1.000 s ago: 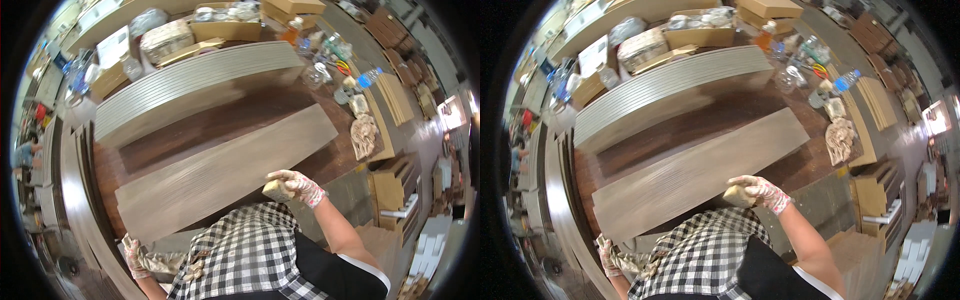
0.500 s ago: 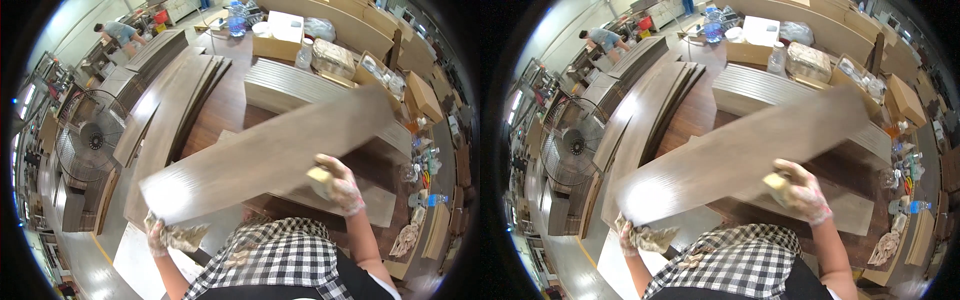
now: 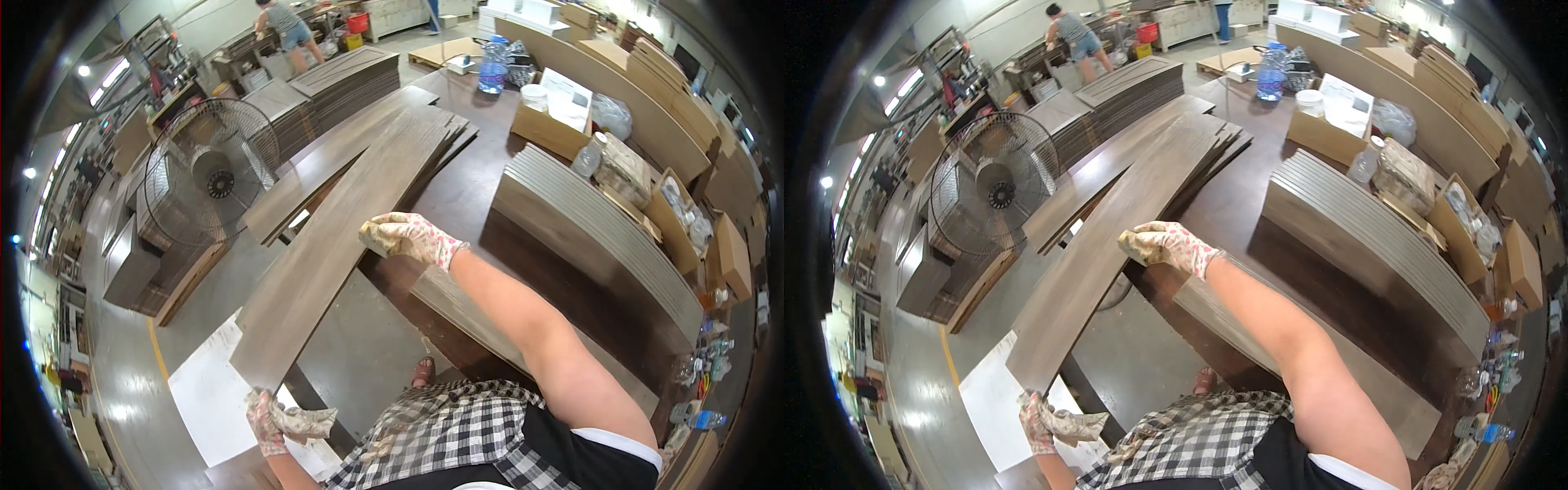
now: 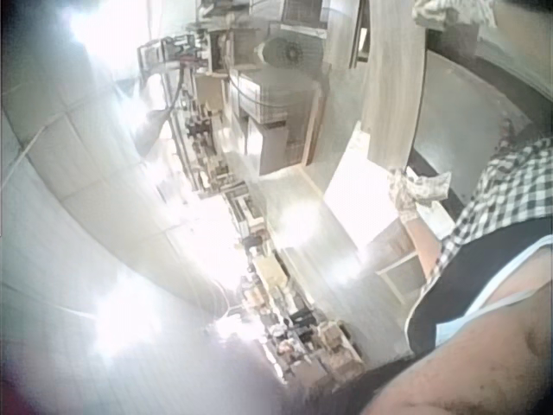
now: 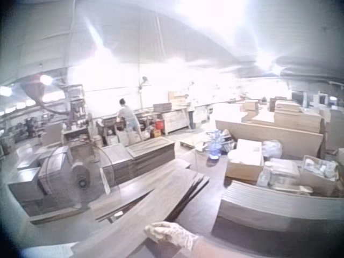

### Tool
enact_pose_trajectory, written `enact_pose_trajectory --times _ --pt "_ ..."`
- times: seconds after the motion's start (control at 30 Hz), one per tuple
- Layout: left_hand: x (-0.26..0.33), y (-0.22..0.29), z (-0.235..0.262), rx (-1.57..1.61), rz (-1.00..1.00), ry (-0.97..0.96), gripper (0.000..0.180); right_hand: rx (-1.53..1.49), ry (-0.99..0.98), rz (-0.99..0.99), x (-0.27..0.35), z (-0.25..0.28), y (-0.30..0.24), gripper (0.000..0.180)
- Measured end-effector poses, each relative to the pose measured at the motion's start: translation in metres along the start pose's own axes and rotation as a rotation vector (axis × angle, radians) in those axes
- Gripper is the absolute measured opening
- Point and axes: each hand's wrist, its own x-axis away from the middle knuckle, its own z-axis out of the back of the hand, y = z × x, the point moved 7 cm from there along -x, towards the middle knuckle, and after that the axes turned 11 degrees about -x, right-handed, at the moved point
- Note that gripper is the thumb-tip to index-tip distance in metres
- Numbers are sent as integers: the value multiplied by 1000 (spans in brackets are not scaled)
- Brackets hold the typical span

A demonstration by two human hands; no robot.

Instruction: The person sands wooden boards with a sanding block and wipes them with a cloth, handling the boards one at a time and turning them over on a workbench.

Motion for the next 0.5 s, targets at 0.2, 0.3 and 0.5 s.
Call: enact_pose_trajectory --times 0.2,0.3,0.5 --pt "-25 22 -33 -84 9 -33 12 520 124 101 68 -14 -37 48" --pt "-43 36 -49 -73 28 -45 9 374 286 271 134 25 -59 38" --pt "-98 42 -46 -133 13 -77 12 373 609 501 249 72 -78 36"
